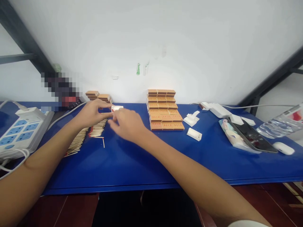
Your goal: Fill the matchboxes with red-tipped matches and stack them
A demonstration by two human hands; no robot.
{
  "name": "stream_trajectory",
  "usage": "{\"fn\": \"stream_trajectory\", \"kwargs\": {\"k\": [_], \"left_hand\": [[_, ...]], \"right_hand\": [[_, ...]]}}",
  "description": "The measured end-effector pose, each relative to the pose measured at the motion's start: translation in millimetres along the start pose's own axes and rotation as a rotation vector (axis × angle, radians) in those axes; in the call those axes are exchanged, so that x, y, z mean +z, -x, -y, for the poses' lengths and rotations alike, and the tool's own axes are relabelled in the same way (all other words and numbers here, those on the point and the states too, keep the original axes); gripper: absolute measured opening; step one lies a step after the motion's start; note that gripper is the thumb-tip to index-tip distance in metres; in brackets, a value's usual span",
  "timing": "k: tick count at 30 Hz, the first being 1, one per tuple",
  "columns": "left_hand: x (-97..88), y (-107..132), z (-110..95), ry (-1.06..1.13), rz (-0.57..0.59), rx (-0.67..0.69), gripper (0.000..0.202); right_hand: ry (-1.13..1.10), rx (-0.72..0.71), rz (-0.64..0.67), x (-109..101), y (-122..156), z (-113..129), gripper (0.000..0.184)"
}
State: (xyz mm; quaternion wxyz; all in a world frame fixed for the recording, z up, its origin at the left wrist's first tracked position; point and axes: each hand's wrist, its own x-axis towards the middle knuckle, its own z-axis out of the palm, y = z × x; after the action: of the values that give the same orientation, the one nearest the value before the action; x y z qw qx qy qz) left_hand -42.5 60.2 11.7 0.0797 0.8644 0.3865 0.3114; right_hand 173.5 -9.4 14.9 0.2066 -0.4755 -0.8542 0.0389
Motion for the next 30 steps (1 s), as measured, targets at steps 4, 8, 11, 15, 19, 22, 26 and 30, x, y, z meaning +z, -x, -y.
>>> {"fn": "stream_trajectory", "kwargs": {"k": [4, 8, 11, 15, 19, 22, 26, 30], "left_hand": [[-1.5, 1, 0, -0.069, -0.066, -0.073, 0.049], [-3.1, 1, -5, -0.076, -0.053, -0.117, 0.052], [-3.5, 1, -6, -0.069, -0.048, -0.102, 0.051], [-3.0, 1, -4, -0.076, -0.05, -0.074, 0.046], [-2.8, 1, -3, -0.094, -0.067, -0.07, 0.043], [-3.4, 0, -3, -0.102, -0.057, -0.065, 0.042], [-4.6, 1, -3, -0.092, -0.041, -0.054, 0.039], [-4.9, 1, 1, -0.071, -0.014, -0.072, 0.035]], "right_hand": [[-0.1, 0.024, 0.226, 15, 17, 34, 0.042], [-0.068, 0.014, 0.364, 18, 25, 51, 0.027], [-0.049, -0.027, 0.39, 19, 22, 52, 0.026], [-0.038, -0.064, 0.29, 28, 11, 48, 0.026], [-0.045, -0.044, 0.26, 36, 4, 45, 0.027], [-0.044, -0.034, 0.294, 38, 3, 46, 0.027], [-0.032, -0.041, 0.298, 34, 5, 44, 0.027], [-0.045, -0.024, 0.203, 17, 2, 25, 0.024]]}}
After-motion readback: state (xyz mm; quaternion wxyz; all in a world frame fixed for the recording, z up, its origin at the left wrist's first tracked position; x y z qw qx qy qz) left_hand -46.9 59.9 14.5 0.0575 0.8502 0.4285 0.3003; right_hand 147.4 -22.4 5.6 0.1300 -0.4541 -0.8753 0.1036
